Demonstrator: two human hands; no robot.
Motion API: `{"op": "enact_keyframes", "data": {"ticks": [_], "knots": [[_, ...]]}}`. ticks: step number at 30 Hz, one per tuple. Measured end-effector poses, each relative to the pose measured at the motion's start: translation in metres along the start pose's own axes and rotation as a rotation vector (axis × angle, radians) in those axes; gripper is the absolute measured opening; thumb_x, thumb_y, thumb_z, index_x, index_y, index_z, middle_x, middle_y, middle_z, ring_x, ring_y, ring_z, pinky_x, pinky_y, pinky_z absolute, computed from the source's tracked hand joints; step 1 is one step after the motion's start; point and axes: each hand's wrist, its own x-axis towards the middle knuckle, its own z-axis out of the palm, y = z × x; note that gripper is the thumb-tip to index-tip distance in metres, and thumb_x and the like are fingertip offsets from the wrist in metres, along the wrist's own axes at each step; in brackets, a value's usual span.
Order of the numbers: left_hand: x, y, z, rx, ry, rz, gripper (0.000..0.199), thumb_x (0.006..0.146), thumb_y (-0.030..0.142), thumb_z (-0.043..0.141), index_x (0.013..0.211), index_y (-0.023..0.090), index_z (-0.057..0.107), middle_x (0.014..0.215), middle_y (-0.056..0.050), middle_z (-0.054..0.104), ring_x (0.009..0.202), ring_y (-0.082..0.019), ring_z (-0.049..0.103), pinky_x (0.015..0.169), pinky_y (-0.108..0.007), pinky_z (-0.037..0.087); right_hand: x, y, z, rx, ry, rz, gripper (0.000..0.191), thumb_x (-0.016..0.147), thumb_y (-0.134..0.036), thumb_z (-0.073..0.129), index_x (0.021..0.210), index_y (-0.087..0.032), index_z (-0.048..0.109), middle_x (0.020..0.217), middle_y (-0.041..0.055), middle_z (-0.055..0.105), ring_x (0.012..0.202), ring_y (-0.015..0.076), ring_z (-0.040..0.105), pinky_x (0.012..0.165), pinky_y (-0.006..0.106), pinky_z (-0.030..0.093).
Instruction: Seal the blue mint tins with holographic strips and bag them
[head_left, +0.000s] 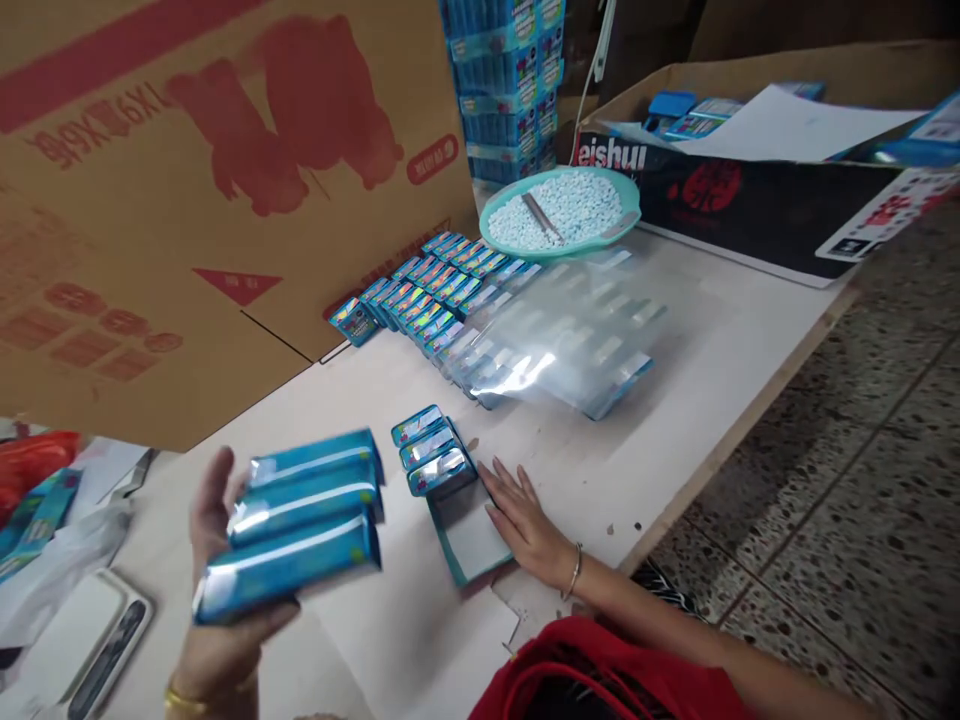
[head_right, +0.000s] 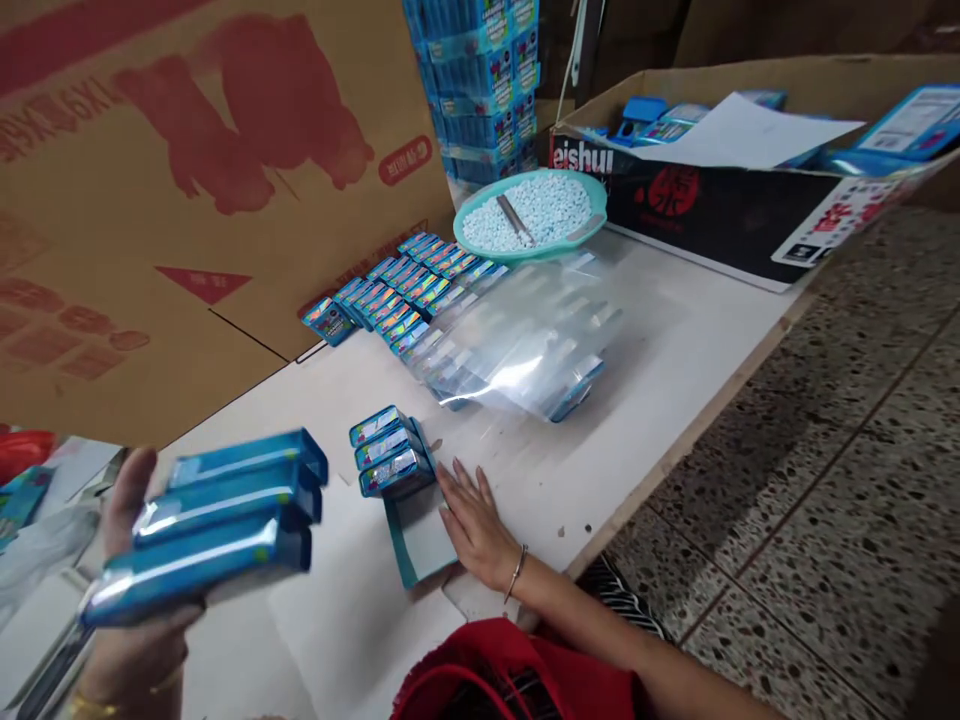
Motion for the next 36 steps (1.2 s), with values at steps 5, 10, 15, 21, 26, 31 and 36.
{"op": "enact_keyframes", "data": {"ticks": [5, 10, 15, 21, 26, 31, 36], "knots": [[-0.051, 0.005, 0.050, -0.057, -0.300, 0.131, 0.102, 0.062, 0.061, 0.074, 0.147, 0.041, 0.020, 0.146, -0.005, 0.038, 0.134, -0.036, 0.039, 0.106, -0.055, 0.042, -0.001, 0.003, -0.001, -0.030, -0.007, -0.031, 0.056, 0.100, -0.022, 0.026, 0.153, -0.026, 0.008, 0.154, 0.0042, 0.031, 0.146, 0.0213, 0.015, 0.117, 0.055, 0.018], [-0.046, 0.011, 0.086, 0.213, -0.434, 0.339, 0.093, 0.070, 0.035, 0.073, 0.147, 0.030, 0.022, 0.141, -0.013, 0.035, 0.134, -0.032, 0.037, 0.108, -0.052, 0.039, 0.001, 0.004, -0.004, -0.056, -0.041, -0.063, 0.063, 0.094, -0.015, 0.033, 0.153, -0.020, 0.012, 0.154, 0.0065, 0.033, 0.146, 0.0240, 0.015, 0.116, 0.056, 0.021], [-0.054, 0.011, 0.090, 0.416, -0.426, 0.351, 0.091, 0.073, 0.030, 0.068, 0.150, 0.030, 0.018, 0.142, -0.015, 0.033, 0.130, -0.033, 0.040, 0.102, -0.052, 0.044, 0.003, -0.001, -0.008, -0.076, 0.006, -0.071, 0.063, 0.094, -0.012, 0.028, 0.153, -0.023, 0.008, 0.152, 0.0058, 0.035, 0.144, 0.0221, 0.023, 0.115, 0.055, 0.026], [-0.056, 0.017, 0.103, 0.585, -0.392, 0.383, 0.092, 0.068, 0.024, 0.067, 0.149, 0.031, 0.024, 0.140, -0.015, 0.039, 0.126, -0.035, 0.045, 0.094, -0.050, 0.050, 0.000, -0.009, -0.029, -0.051, -0.075, -0.145, 0.059, 0.093, -0.017, 0.034, 0.150, -0.025, 0.026, 0.154, 0.0039, 0.031, 0.145, 0.0227, 0.023, 0.116, 0.056, 0.019], [-0.050, 0.013, 0.122, 0.743, -0.336, 0.532, 0.083, 0.073, 0.039, 0.067, 0.147, 0.028, 0.032, 0.148, -0.015, 0.039, 0.135, -0.040, 0.036, 0.107, -0.061, 0.033, -0.004, -0.011, -0.030, -0.088, -0.069, -0.159, 0.059, 0.095, -0.022, 0.034, 0.152, -0.019, 0.021, 0.155, 0.0071, 0.028, 0.145, 0.0235, 0.020, 0.117, 0.055, 0.020], [-0.045, -0.001, 0.130, 0.772, -0.369, 0.641, 0.093, 0.079, 0.050, 0.061, 0.153, 0.018, 0.015, 0.154, -0.020, 0.028, 0.142, -0.039, 0.025, 0.111, -0.064, 0.021, -0.005, -0.025, -0.043, -0.158, 0.034, -0.187, 0.060, 0.095, -0.019, 0.033, 0.152, -0.013, 0.016, 0.154, 0.0104, 0.031, 0.145, 0.0211, 0.022, 0.117, 0.047, 0.027], [-0.047, 0.015, 0.129, 0.657, -0.351, 0.589, 0.093, 0.077, 0.058, 0.061, 0.152, 0.023, 0.018, 0.155, -0.019, 0.026, 0.143, -0.044, 0.018, 0.108, -0.072, 0.013, 0.049, -0.034, -0.120, -0.341, 0.236, -0.241, 0.047, 0.096, -0.028, 0.039, 0.142, -0.019, 0.043, 0.149, 0.0069, 0.042, 0.146, 0.0224, 0.018, 0.120, 0.051, 0.012]]}}
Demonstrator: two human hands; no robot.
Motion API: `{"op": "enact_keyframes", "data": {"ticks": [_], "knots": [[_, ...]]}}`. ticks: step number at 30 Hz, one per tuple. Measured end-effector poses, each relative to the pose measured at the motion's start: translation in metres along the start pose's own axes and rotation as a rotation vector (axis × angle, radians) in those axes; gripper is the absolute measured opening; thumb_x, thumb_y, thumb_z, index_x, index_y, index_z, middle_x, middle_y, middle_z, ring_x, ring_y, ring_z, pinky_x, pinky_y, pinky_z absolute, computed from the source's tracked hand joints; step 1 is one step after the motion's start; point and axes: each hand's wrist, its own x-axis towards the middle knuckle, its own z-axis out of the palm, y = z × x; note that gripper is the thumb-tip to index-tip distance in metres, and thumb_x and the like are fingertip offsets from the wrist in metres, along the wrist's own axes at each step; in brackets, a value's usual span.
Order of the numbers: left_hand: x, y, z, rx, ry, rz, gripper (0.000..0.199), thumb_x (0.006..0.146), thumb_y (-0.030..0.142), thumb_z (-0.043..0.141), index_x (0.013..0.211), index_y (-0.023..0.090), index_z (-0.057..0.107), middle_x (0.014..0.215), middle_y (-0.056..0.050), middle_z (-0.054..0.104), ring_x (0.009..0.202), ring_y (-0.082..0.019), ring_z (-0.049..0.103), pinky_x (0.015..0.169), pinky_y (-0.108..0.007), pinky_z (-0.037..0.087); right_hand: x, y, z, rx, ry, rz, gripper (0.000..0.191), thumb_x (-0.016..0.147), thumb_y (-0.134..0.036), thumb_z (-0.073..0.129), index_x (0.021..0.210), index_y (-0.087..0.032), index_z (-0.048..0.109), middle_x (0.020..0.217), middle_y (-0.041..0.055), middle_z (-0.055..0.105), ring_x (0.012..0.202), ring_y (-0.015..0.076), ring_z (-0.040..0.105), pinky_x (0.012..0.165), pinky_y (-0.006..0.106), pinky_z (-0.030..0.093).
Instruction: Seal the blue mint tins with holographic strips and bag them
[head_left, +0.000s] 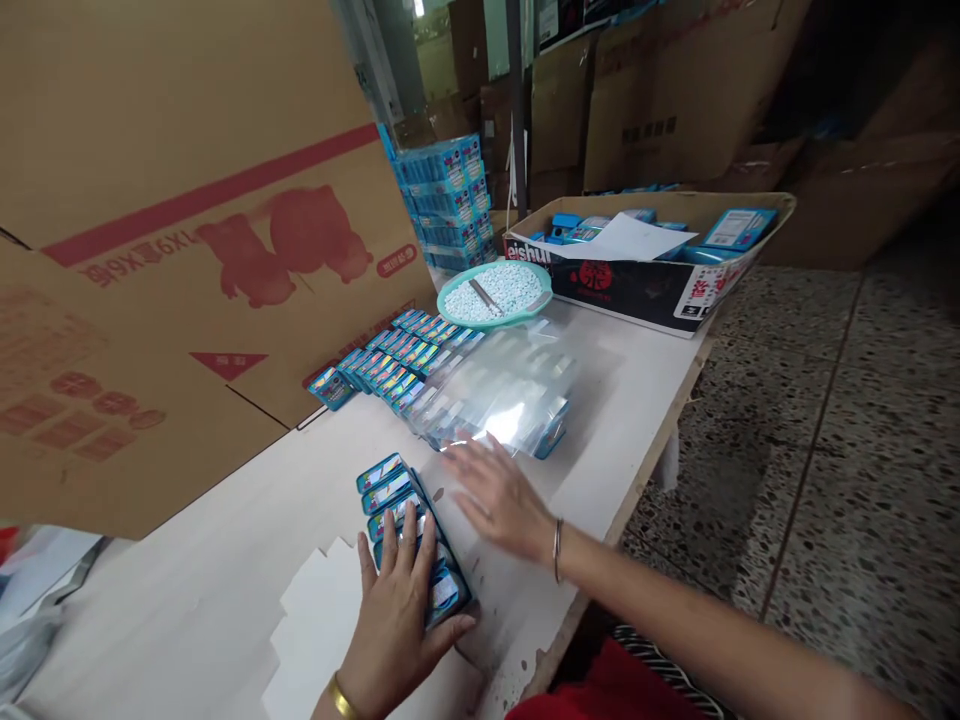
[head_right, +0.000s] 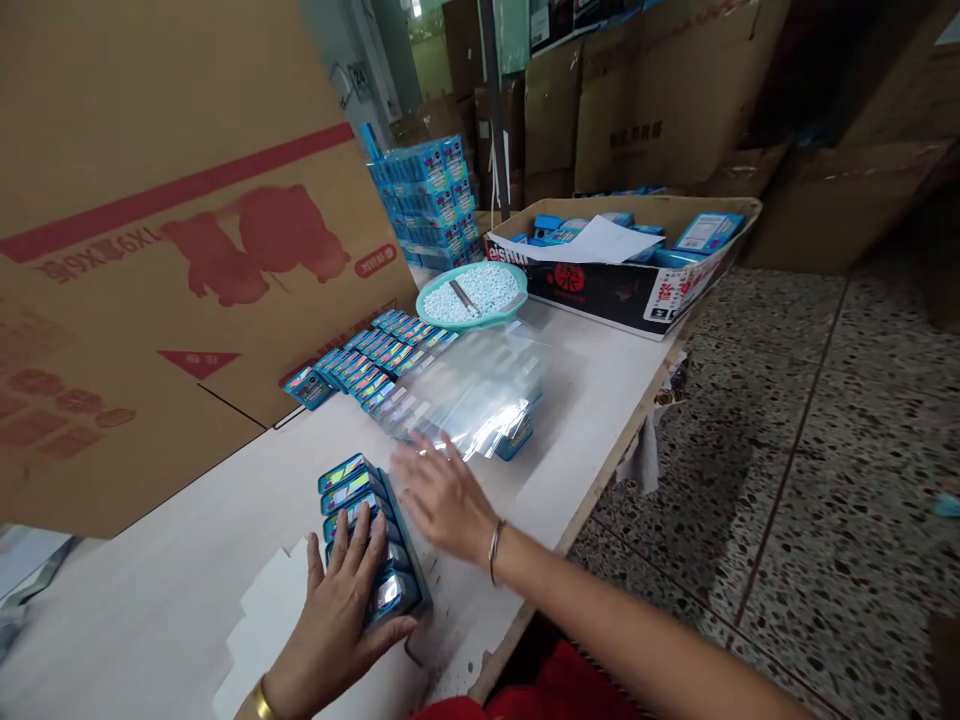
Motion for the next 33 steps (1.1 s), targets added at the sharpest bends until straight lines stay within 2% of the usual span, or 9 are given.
{"op": "enact_keyframes", "data": {"ticks": [2, 5, 8, 11, 15, 20, 25, 30, 33], "knots": [[0.008, 0.014, -0.011, -0.143, 0.042, -0.095, 0.079, 0.083, 0.052, 0.057, 0.150, 0.025, 0.024, 0.154, -0.016, 0.030, 0.144, -0.040, 0.020, 0.110, -0.069, 0.018, 0.033, 0.030, -0.016, -0.122, -0.008, 0.114, 0.048, 0.096, -0.033, 0.042, 0.140, -0.015, 0.046, 0.153, 0.0100, 0.035, 0.147, 0.0269, 0.013, 0.119, 0.054, 0.007], [0.027, 0.033, -0.025, -0.544, 0.022, -0.243, 0.060, 0.088, 0.048, 0.053, 0.142, 0.028, 0.040, 0.145, -0.013, 0.046, 0.134, -0.031, 0.043, 0.108, -0.055, 0.036, 0.064, 0.075, -0.021, -0.219, -0.164, 0.283, 0.052, 0.093, -0.039, 0.050, 0.138, -0.013, 0.048, 0.152, 0.0139, 0.035, 0.146, 0.0313, 0.016, 0.116, 0.058, 0.006], [0.053, 0.040, -0.029, -1.010, -0.060, -0.414, 0.055, 0.085, 0.054, 0.054, 0.131, 0.025, 0.051, 0.131, -0.013, 0.058, 0.116, -0.027, 0.059, 0.097, -0.045, 0.049, 0.070, 0.102, -0.014, -0.210, -0.242, 0.339, 0.044, 0.096, -0.037, 0.045, 0.136, -0.019, 0.050, 0.151, 0.0083, 0.038, 0.144, 0.0287, 0.024, 0.115, 0.055, 0.015], [0.080, 0.037, -0.026, -1.253, -0.124, -0.520, 0.054, 0.082, 0.056, 0.058, 0.122, 0.020, 0.057, 0.122, -0.013, 0.062, 0.109, -0.025, 0.062, 0.093, -0.042, 0.051, 0.067, 0.107, -0.008, -0.213, -0.198, 0.346, 0.038, 0.099, -0.033, 0.039, 0.133, -0.023, 0.054, 0.150, 0.0042, 0.041, 0.142, 0.0268, 0.028, 0.115, 0.052, 0.018], [0.105, 0.030, -0.017, -1.308, -0.194, -0.507, 0.051, 0.075, 0.056, 0.066, 0.106, 0.017, 0.065, 0.110, -0.011, 0.066, 0.099, -0.023, 0.063, 0.089, -0.039, 0.049, 0.070, 0.104, -0.007, -0.191, -0.165, 0.360, 0.034, 0.099, -0.032, 0.041, 0.124, -0.023, 0.062, 0.145, 0.0032, 0.048, 0.140, 0.0269, 0.033, 0.113, 0.050, 0.021], [0.120, 0.030, -0.012, -1.351, -0.216, -0.488, 0.051, 0.069, 0.056, 0.072, 0.099, 0.015, 0.067, 0.098, -0.009, 0.067, 0.088, -0.020, 0.063, 0.083, -0.034, 0.048, 0.080, 0.108, -0.004, -0.168, -0.131, 0.402, 0.030, 0.098, -0.028, 0.042, 0.108, -0.022, 0.070, 0.136, 0.0040, 0.057, 0.134, 0.0250, 0.041, 0.112, 0.044, 0.026], [0.119, 0.030, -0.013, -1.355, -0.248, -0.462, 0.047, 0.069, 0.053, 0.074, 0.095, 0.014, 0.068, 0.091, -0.007, 0.068, 0.084, -0.018, 0.063, 0.079, -0.032, 0.048, 0.082, 0.109, -0.004, -0.124, -0.089, 0.452, 0.025, 0.095, -0.025, 0.047, 0.101, -0.020, 0.071, 0.126, 0.0082, 0.064, 0.132, 0.0209, 0.045, 0.111, 0.036, 0.027], [0.112, 0.036, -0.014, -1.343, -0.295, -0.440, 0.047, 0.068, 0.053, 0.074, 0.094, 0.014, 0.069, 0.089, -0.008, 0.068, 0.082, -0.018, 0.062, 0.074, -0.029, 0.046, 0.078, 0.112, -0.002, -0.070, -0.061, 0.405, 0.021, 0.088, -0.033, 0.060, 0.100, -0.020, 0.071, 0.129, 0.0080, 0.062, 0.132, 0.0230, 0.043, 0.111, 0.037, 0.028], [0.109, 0.042, -0.016, -1.325, -0.332, -0.406, 0.044, 0.069, 0.051, 0.074, 0.093, 0.014, 0.070, 0.089, -0.008, 0.069, 0.082, -0.018, 0.062, 0.074, -0.029, 0.046, 0.079, 0.114, 0.002, -0.035, -0.037, 0.420, 0.019, 0.090, -0.028, 0.056, 0.095, -0.020, 0.072, 0.123, 0.0086, 0.065, 0.131, 0.0228, 0.044, 0.111, 0.037, 0.026]]}}
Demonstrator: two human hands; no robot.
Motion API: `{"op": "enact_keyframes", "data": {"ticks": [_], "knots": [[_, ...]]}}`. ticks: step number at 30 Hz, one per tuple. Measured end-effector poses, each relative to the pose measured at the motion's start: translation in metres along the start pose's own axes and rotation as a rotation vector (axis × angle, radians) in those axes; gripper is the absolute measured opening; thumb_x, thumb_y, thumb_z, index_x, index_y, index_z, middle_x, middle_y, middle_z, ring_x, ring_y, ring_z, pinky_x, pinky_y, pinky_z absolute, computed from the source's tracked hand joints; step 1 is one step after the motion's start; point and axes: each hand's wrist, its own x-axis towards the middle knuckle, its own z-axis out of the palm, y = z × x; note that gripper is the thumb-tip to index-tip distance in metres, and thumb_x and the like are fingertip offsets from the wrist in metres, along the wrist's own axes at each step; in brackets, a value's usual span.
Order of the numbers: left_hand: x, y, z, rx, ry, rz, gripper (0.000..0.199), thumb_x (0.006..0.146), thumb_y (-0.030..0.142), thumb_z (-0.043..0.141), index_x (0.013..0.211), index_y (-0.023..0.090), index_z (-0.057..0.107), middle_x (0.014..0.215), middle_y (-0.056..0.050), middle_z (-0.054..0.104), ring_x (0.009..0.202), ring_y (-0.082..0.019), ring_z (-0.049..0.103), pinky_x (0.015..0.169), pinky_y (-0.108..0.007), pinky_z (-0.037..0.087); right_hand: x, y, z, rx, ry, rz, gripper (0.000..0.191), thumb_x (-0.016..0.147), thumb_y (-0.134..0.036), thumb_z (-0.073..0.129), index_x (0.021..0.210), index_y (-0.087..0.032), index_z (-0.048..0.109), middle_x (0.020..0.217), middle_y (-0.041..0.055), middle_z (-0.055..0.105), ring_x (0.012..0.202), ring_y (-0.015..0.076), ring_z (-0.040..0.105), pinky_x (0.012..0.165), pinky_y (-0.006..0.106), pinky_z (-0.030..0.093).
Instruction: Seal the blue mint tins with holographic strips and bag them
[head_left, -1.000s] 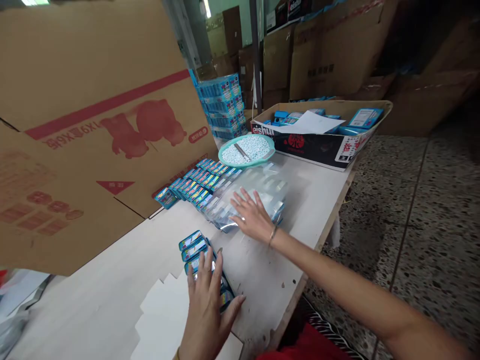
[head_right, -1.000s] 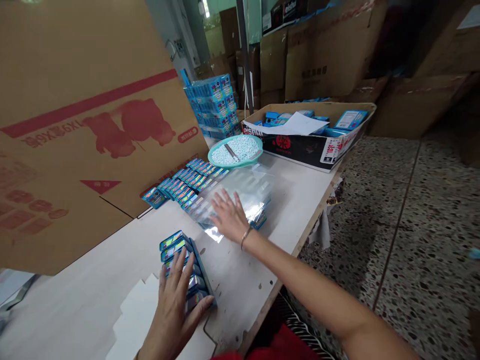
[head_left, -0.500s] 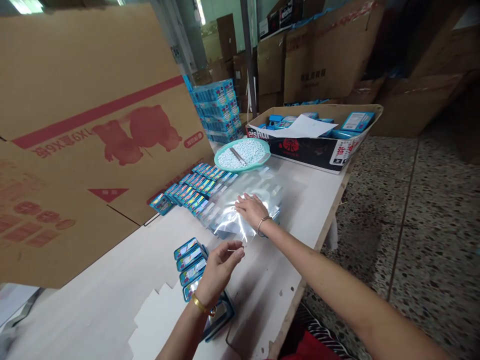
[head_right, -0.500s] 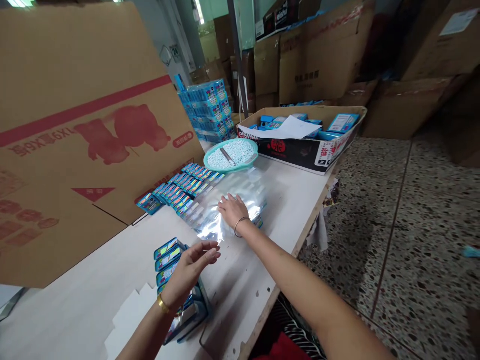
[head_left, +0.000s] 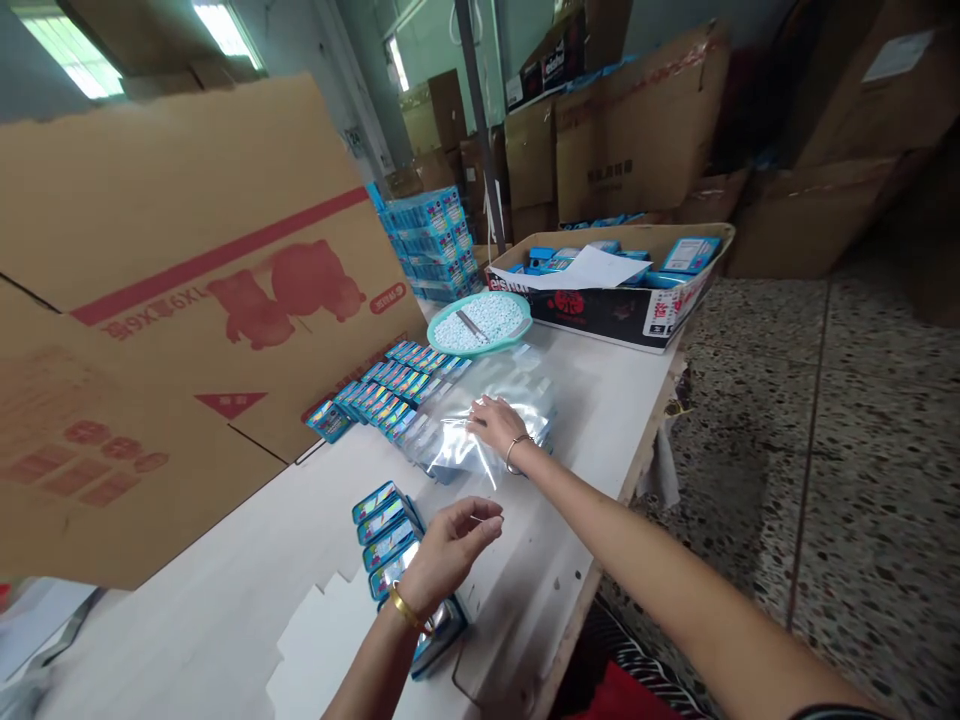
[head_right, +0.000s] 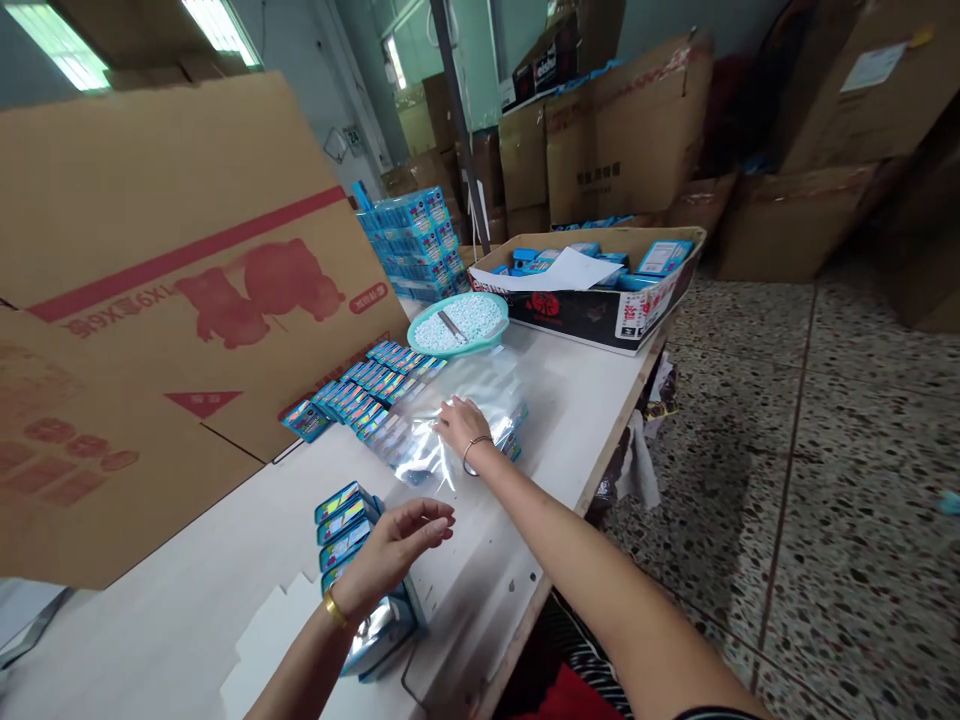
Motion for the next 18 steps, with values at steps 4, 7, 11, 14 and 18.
{"op": "enact_keyframes", "data": {"ticks": [4, 7, 11, 14, 18], "knots": [[-0.003, 0.003, 0.005, -0.023, -0.003, -0.011, 0.044, 0.067, 0.050, 0.076, 0.091, 0.014, 0.070, 0.085, -0.008, 0.068, 0.079, -0.017, 0.063, 0.072, -0.027, 0.046, 0.004, -0.001, 0.002, 0.159, 0.076, 0.053, 0.019, 0.088, -0.020, 0.053, 0.093, -0.019, 0.072, 0.110, 0.0102, 0.070, 0.126, 0.0204, 0.049, 0.109, 0.033, 0.026], [0.000, 0.006, 0.007, -0.126, 0.052, -0.049, 0.046, 0.063, 0.049, 0.079, 0.090, 0.013, 0.070, 0.088, -0.008, 0.068, 0.076, -0.015, 0.064, 0.071, -0.027, 0.047, 0.006, 0.000, -0.002, 0.235, 0.124, 0.064, 0.020, 0.086, -0.022, 0.054, 0.077, -0.018, 0.071, 0.093, 0.0079, 0.072, 0.110, 0.0192, 0.059, 0.097, 0.027, 0.036], [0.021, 0.010, 0.010, -0.338, 0.248, -0.036, 0.052, 0.061, 0.046, 0.082, 0.097, 0.013, 0.065, 0.095, -0.010, 0.067, 0.075, -0.015, 0.065, 0.073, -0.029, 0.052, 0.007, 0.005, -0.012, 0.350, 0.202, 0.088, 0.044, 0.089, -0.039, 0.044, 0.054, -0.018, 0.058, 0.056, 0.0001, 0.057, 0.065, 0.0143, 0.056, 0.060, 0.021, 0.038], [0.052, 0.016, 0.011, -0.410, 0.479, 0.029, 0.059, 0.060, 0.042, 0.083, 0.107, 0.015, 0.059, 0.103, -0.011, 0.063, 0.076, -0.016, 0.066, 0.069, -0.030, 0.055, 0.001, 0.001, -0.019, 0.424, 0.255, 0.086, 0.053, 0.089, -0.052, 0.037, 0.051, -0.018, 0.051, 0.048, -0.0035, 0.041, 0.052, 0.0112, 0.042, 0.049, 0.022, 0.029], [0.090, 0.027, 0.009, -0.290, 0.626, 0.090, 0.047, 0.059, 0.046, 0.079, 0.088, 0.013, 0.062, 0.087, -0.008, 0.064, 0.072, -0.016, 0.064, 0.053, -0.023, 0.048, -0.018, -0.016, -0.025, 0.575, 0.317, 0.002, 0.052, 0.087, -0.054, 0.038, 0.055, -0.017, 0.054, 0.052, -0.0031, 0.043, 0.057, 0.0113, 0.043, 0.055, 0.021, 0.032]]}}
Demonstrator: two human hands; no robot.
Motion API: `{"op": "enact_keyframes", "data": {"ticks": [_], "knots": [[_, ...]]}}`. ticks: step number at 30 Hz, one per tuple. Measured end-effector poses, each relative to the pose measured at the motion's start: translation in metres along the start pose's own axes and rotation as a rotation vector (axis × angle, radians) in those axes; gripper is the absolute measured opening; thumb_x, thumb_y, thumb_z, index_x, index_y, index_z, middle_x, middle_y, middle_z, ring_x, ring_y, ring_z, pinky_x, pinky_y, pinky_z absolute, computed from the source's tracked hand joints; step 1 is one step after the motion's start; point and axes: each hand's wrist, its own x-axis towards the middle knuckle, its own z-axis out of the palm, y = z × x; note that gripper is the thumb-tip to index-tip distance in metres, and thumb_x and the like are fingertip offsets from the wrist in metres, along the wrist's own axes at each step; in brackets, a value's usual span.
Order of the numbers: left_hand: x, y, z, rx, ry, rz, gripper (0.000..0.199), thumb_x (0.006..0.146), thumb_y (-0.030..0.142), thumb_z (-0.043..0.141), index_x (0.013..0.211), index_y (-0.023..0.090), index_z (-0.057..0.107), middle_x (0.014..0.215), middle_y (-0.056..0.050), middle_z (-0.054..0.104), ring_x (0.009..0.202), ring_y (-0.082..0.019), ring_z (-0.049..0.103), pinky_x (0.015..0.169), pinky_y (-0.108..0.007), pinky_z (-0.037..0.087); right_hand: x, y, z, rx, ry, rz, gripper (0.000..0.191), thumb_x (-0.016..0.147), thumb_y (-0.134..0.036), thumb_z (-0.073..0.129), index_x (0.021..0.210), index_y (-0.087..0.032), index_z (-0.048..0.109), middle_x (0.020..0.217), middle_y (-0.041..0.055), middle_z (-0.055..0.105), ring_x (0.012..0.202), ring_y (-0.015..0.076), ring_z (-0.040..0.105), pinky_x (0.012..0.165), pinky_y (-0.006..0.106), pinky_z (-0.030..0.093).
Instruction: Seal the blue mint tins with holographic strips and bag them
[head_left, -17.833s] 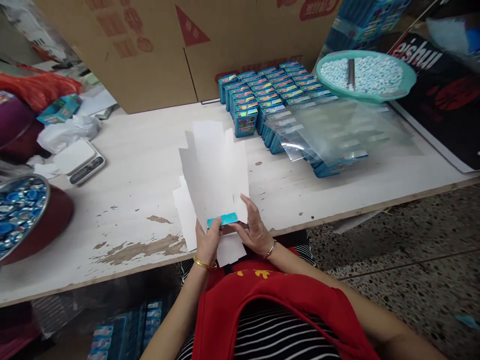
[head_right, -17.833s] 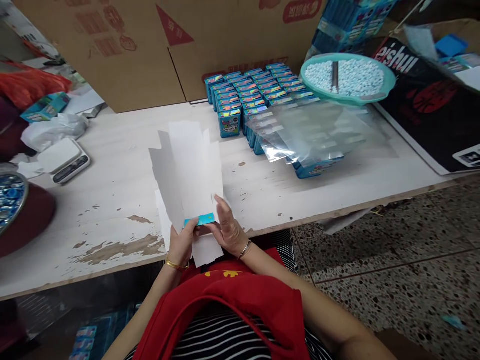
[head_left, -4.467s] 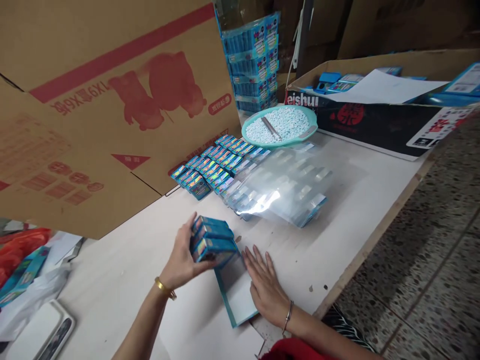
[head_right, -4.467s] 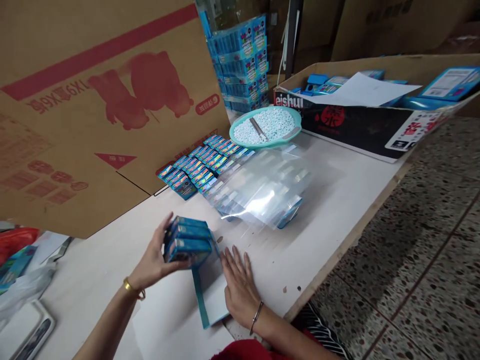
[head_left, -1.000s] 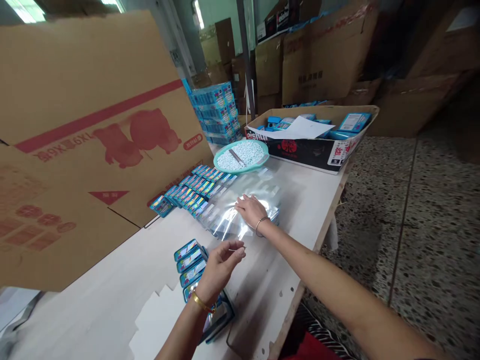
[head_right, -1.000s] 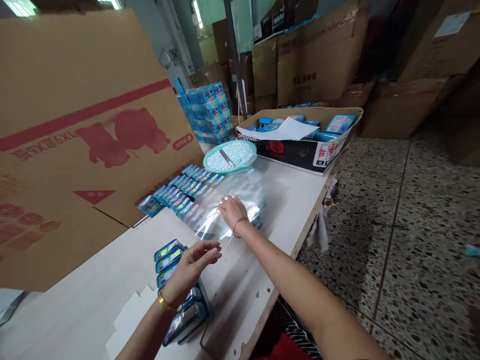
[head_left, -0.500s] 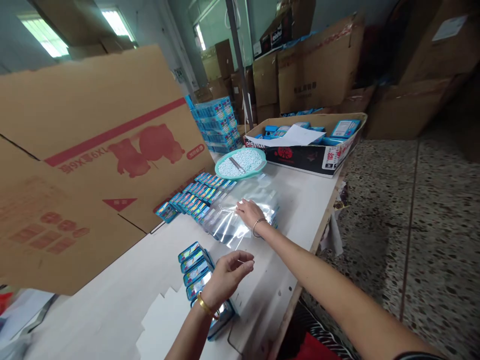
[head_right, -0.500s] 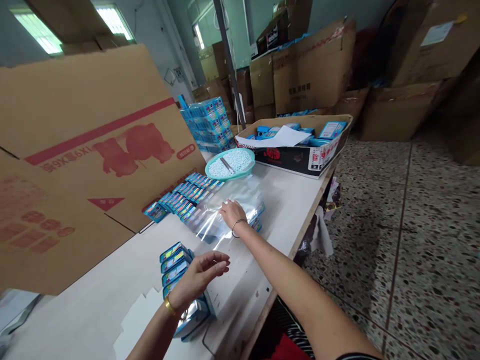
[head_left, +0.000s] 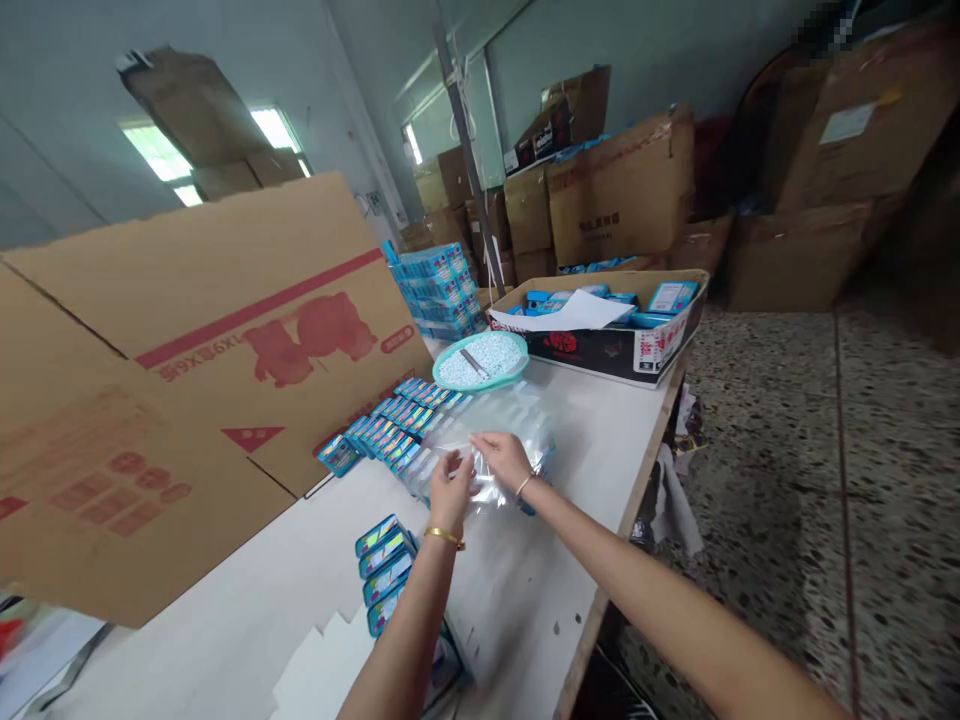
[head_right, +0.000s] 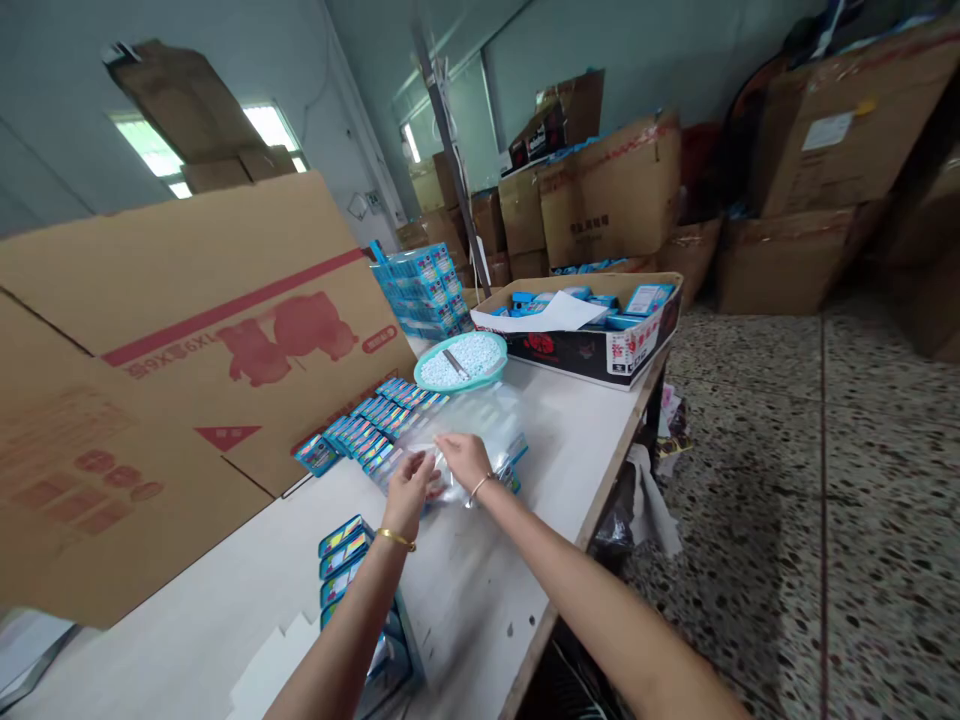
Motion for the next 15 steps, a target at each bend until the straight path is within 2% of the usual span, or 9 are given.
{"op": "enact_keyframes", "data": {"ticks": [2, 4, 7, 9, 12, 14, 15], "knots": [[0.006, 0.001, 0.004, 0.040, -0.015, 0.047, 0.042, 0.057, 0.049, 0.077, 0.069, 0.013, 0.061, 0.071, -0.006, 0.062, 0.067, -0.016, 0.062, 0.049, -0.020, 0.043, -0.007, -0.005, -0.002, 0.107, 0.024, -0.022, 0.049, 0.086, -0.053, 0.043, 0.057, -0.016, 0.056, 0.055, -0.0025, 0.046, 0.060, 0.0118, 0.045, 0.059, 0.022, 0.034], [0.003, -0.001, 0.004, 0.024, -0.028, 0.081, 0.043, 0.055, 0.052, 0.076, 0.060, 0.014, 0.058, 0.063, -0.005, 0.062, 0.065, -0.016, 0.062, 0.050, -0.021, 0.042, -0.007, -0.004, -0.007, 0.191, 0.057, 0.017, 0.049, 0.084, -0.055, 0.046, 0.057, -0.016, 0.058, 0.055, -0.0025, 0.047, 0.060, 0.0121, 0.044, 0.059, 0.022, 0.035], [-0.006, -0.006, 0.001, -0.048, -0.039, 0.116, 0.043, 0.053, 0.054, 0.075, 0.061, 0.014, 0.060, 0.068, -0.007, 0.065, 0.071, -0.018, 0.064, 0.058, -0.024, 0.046, 0.001, 0.003, -0.021, 0.311, 0.153, 0.146, 0.052, 0.078, -0.062, 0.048, 0.061, -0.015, 0.062, 0.055, -0.0017, 0.051, 0.059, 0.0132, 0.046, 0.057, 0.024, 0.037], [-0.012, -0.008, 0.001, -0.109, -0.025, 0.111, 0.044, 0.054, 0.053, 0.076, 0.068, 0.013, 0.064, 0.078, -0.008, 0.068, 0.078, -0.020, 0.066, 0.064, -0.028, 0.050, 0.003, 0.002, -0.030, 0.366, 0.193, 0.201, 0.055, 0.074, -0.066, 0.050, 0.065, -0.015, 0.064, 0.057, -0.0003, 0.055, 0.060, 0.0147, 0.049, 0.058, 0.025, 0.040], [-0.016, -0.001, 0.008, -0.151, -0.016, 0.131, 0.043, 0.056, 0.049, 0.076, 0.077, 0.014, 0.067, 0.094, -0.010, 0.069, 0.087, -0.022, 0.066, 0.073, -0.031, 0.051, -0.008, -0.017, -0.035, 0.430, 0.049, 0.163, 0.054, 0.073, -0.066, 0.056, 0.077, -0.013, 0.068, 0.069, 0.0037, 0.065, 0.069, 0.0184, 0.058, 0.066, 0.029, 0.047], [-0.019, 0.010, 0.017, -0.146, -0.071, 0.205, 0.040, 0.061, 0.047, 0.075, 0.083, 0.014, 0.068, 0.096, -0.009, 0.069, 0.091, -0.022, 0.065, 0.078, -0.032, 0.051, -0.022, -0.035, -0.035, 0.473, -0.056, 0.119, 0.055, 0.072, -0.062, 0.063, 0.099, -0.014, 0.069, 0.095, 0.0087, 0.071, 0.089, 0.0222, 0.064, 0.079, 0.032, 0.051], [-0.022, 0.016, 0.022, -0.135, -0.110, 0.250, 0.038, 0.063, 0.045, 0.074, 0.085, 0.014, 0.067, 0.095, -0.009, 0.070, 0.093, -0.022, 0.065, 0.081, -0.032, 0.050, -0.030, -0.043, -0.034, 0.495, -0.065, 0.110, 0.059, 0.072, -0.061, 0.064, 0.110, -0.016, 0.067, 0.109, 0.0107, 0.069, 0.100, 0.0237, 0.063, 0.087, 0.034, 0.050]]}}
